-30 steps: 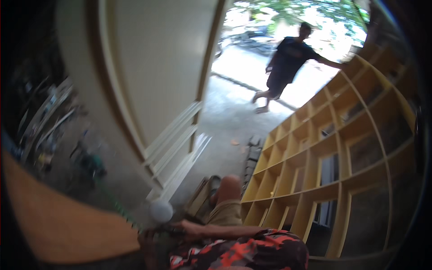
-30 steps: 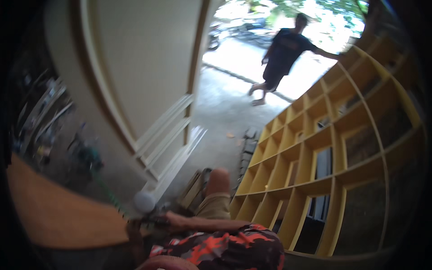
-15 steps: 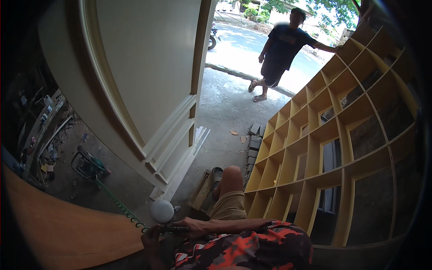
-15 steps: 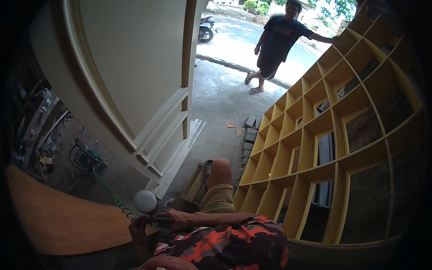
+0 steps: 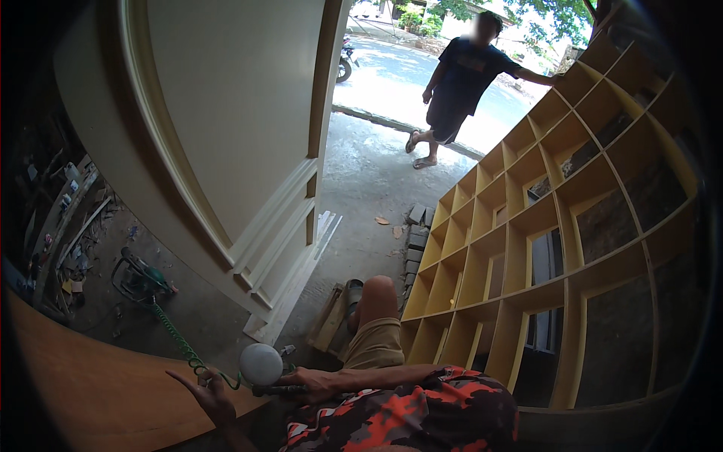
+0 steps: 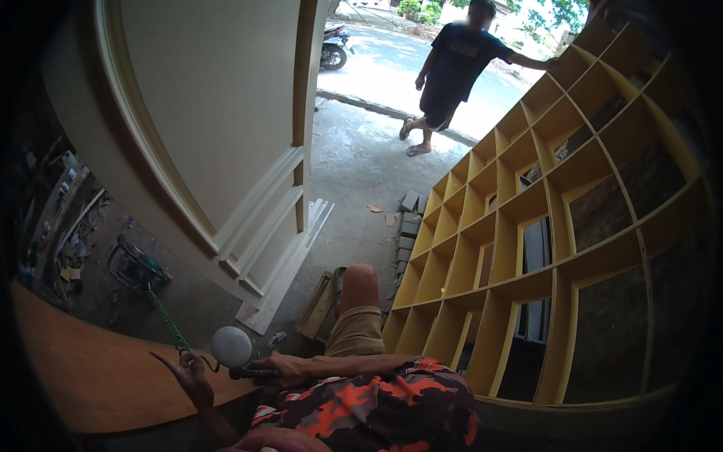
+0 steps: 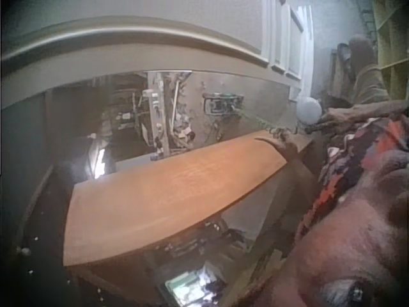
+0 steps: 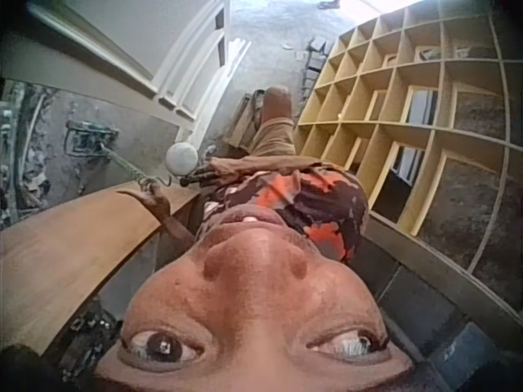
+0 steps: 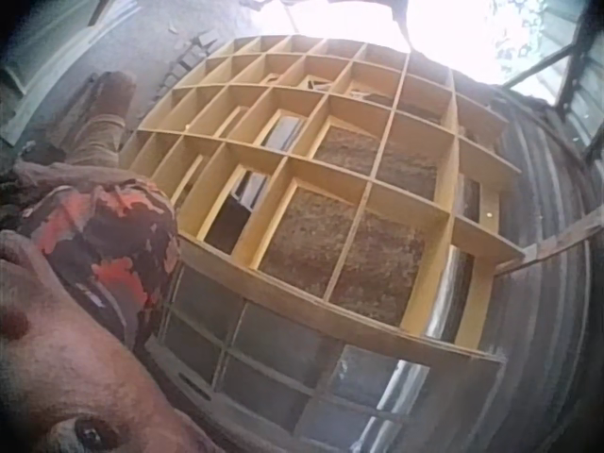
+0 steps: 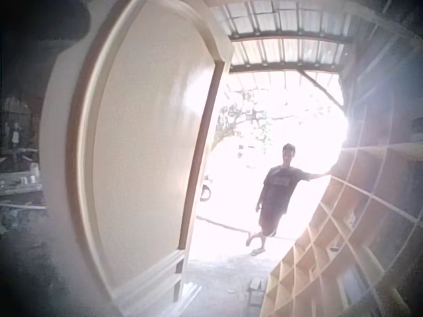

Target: The person uses a spray gun to apply a finish to a wooden board and the inside of a shelving unit.

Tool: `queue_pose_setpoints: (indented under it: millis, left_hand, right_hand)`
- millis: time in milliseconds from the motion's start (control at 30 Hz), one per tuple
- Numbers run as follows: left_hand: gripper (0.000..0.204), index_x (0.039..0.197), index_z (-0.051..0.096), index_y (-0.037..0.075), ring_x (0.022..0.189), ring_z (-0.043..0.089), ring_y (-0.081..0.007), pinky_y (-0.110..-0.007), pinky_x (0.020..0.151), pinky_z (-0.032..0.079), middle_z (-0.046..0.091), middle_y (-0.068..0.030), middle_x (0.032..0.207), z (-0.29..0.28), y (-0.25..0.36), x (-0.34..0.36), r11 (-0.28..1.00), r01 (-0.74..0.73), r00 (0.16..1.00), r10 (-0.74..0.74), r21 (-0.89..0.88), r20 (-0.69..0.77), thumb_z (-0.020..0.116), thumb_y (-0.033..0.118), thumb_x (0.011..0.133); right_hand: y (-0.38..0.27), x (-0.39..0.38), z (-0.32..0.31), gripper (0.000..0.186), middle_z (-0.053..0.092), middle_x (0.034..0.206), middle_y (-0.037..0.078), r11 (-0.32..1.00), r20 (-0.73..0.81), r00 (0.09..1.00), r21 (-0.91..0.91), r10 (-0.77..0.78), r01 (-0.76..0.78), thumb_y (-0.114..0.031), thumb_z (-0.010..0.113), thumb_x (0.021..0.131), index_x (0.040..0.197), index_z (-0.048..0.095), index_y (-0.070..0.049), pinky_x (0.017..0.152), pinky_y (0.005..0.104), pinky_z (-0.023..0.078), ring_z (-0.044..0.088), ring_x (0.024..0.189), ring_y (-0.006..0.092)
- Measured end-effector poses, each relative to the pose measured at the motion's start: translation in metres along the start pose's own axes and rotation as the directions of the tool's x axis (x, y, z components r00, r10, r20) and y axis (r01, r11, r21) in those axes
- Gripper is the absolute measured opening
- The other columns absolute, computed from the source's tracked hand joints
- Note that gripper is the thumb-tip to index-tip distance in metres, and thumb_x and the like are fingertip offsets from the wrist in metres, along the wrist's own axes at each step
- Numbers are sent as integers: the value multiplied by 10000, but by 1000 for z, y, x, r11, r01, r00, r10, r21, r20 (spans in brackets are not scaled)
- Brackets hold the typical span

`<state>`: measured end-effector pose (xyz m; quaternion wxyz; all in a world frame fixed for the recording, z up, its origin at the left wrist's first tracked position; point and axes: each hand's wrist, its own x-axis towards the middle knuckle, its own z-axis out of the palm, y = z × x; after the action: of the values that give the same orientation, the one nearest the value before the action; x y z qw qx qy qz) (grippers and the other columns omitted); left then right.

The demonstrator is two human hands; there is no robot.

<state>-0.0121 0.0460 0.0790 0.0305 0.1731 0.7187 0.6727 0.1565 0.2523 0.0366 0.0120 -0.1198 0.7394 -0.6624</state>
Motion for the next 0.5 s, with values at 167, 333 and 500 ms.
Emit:
queue_pose_setpoints:
  millis: [167, 333, 500]
  left_hand:
    - [1069, 1764, -114, 162, 877, 511, -151, -300, 880, 457, 551, -29, 961, -3, -8, 0, 1000, 12, 999, -13, 11, 36, 600, 6, 983]
    - [1067, 1768, -75, 145, 896, 553, -136, -300, 898, 485, 595, -39, 960, -7, -21, -7, 999, 34, 997, -34, -1, 74, 637, 23, 984]
    - [800, 1674, 419, 69, 913, 604, -127, -301, 837, 517, 698, -66, 1065, -10, -38, -18, 988, 130, 965, -146, 90, 218, 732, 46, 938]
  right_hand:
    - [21, 4, 10, 451, 770, 1085, 245, 996, -58, 994, -39, -87, 85, -194, 665, 1054, 1450, 601, 12, 837, 479, 574, 763, 956, 387]
    - [23, 2, 8, 441, 769, 1057, 246, 998, -61, 997, -51, -39, 36, -185, 664, 1054, 1445, 616, 12, 820, 458, 571, 767, 939, 350]
    - [7, -2, 2, 486, 765, 1018, 232, 999, -68, 997, -15, 31, -32, -183, 660, 1066, 1513, 596, -3, 811, 418, 565, 748, 891, 281]
